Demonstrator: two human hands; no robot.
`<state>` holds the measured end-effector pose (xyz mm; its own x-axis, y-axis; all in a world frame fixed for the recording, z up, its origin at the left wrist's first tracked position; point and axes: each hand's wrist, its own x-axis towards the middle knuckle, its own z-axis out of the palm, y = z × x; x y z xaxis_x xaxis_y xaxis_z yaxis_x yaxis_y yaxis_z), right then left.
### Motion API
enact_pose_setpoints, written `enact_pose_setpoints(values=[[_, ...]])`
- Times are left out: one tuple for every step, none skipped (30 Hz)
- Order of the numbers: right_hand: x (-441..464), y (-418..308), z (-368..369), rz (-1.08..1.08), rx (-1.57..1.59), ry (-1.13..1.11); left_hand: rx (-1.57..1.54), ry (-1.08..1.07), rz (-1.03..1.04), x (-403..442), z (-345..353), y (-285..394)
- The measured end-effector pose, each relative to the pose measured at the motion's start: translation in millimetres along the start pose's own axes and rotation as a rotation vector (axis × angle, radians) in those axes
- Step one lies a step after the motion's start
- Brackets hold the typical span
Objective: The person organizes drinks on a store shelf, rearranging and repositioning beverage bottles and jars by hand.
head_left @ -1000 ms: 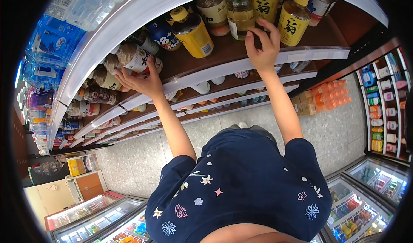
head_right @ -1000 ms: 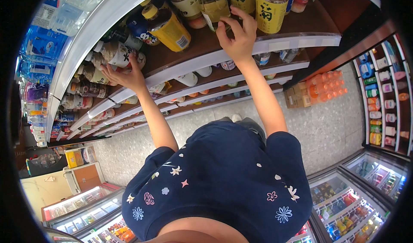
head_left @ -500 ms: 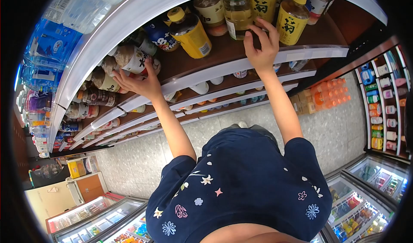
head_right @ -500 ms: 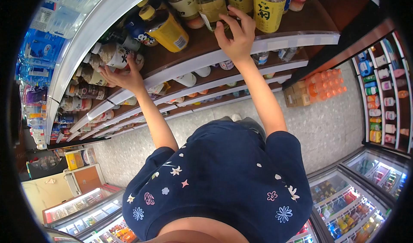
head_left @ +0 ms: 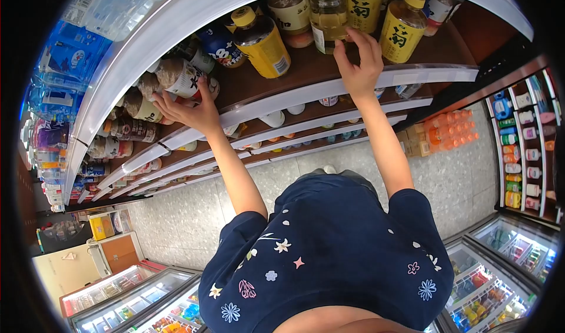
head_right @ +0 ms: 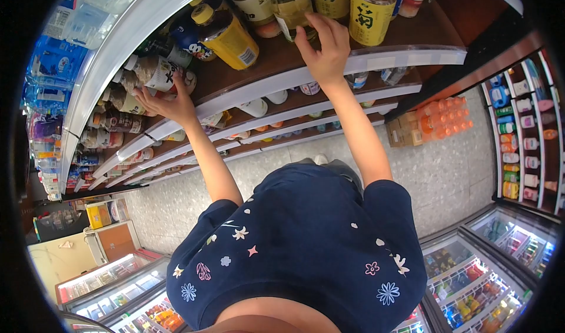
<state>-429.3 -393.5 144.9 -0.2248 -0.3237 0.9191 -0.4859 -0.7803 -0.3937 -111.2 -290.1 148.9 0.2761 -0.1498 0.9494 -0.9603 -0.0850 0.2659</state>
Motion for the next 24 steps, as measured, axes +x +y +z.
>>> enact_pose_setpoints(values=[[1,-1,-1,0.007,-0.005,-0.018,-0.003,0.0,0.0,0,0,0],[2,-3,-2,0.013,-0.01,-0.036,-0.016,0.002,-0.011,0,1,0],[3,-4,-3,0.021,-0.015,-0.053,-0.03,0.003,-0.022,-1,1,0],[3,-5,-3,0.033,-0.011,-0.064,-0.044,0.004,-0.033,-1,1,1],[3,-5,-3,0.046,-0.006,-0.075,-0.019,0.0,-0.02,0,1,1],[3,-5,-4,0.058,-0.002,-0.085,0.006,-0.004,-0.008,1,-1,3],[3,-6,-6,0.072,-0.001,-0.121,0.032,-0.007,0.005,1,-1,4],[2,-7,-8,0.086,0.001,-0.157,0.031,-0.004,0.005,2,-1,4],[1,-7,-9,0.099,0.003,-0.194,0.03,-0.002,0.006,2,-1,4],[2,-7,-8,0.089,0.02,-0.172,0.03,0.001,0.006,2,-1,4],[3,-6,-7,0.079,0.038,-0.15,0.035,0.001,0.006,2,-1,4],[4,-5,-6,0.07,0.054,-0.128,0.039,0.0,0.007,2,-1,3],[6,-5,-5,0.047,0.031,-0.103,0.043,-0.002,0.007,2,-1,3],[8,-6,-4,0.025,0.009,-0.079,0.041,-0.002,0.006,1,-1,4],[9,-8,-2,0.003,-0.012,-0.055,0.04,-0.002,0.005,2,-1,4],[10,-9,-2,0.026,-0.007,-0.067,0.04,0.0,0.004,2,-2,5],[10,-10,-3,0.048,-0.002,-0.078,0.018,0.004,-0.006,1,-1,3],[10,-11,-3,0.071,0.002,-0.089,-0.004,0.008,-0.016,1,0,2],[9,-10,-1,0.068,0.002,-0.076,-0.028,0.011,-0.026,0,1,2],[9,-8,1,0.066,0.0,-0.062,-0.016,0.004,-0.027,0,1,2],[8,-6,2,0.063,-0.001,-0.048,-0.004,-0.002,-0.028,1,0,3],[6,-5,1,0.108,0.037,-0.085,0.008,-0.007,-0.029,1,-1,4],[3,-4,-1,0.154,0.075,-0.122,-0.001,-0.007,-0.035,1,0,4],[3,-6,-3,0.199,0.113,-0.16,-0.01,-0.007,-0.042,1,0,3]])
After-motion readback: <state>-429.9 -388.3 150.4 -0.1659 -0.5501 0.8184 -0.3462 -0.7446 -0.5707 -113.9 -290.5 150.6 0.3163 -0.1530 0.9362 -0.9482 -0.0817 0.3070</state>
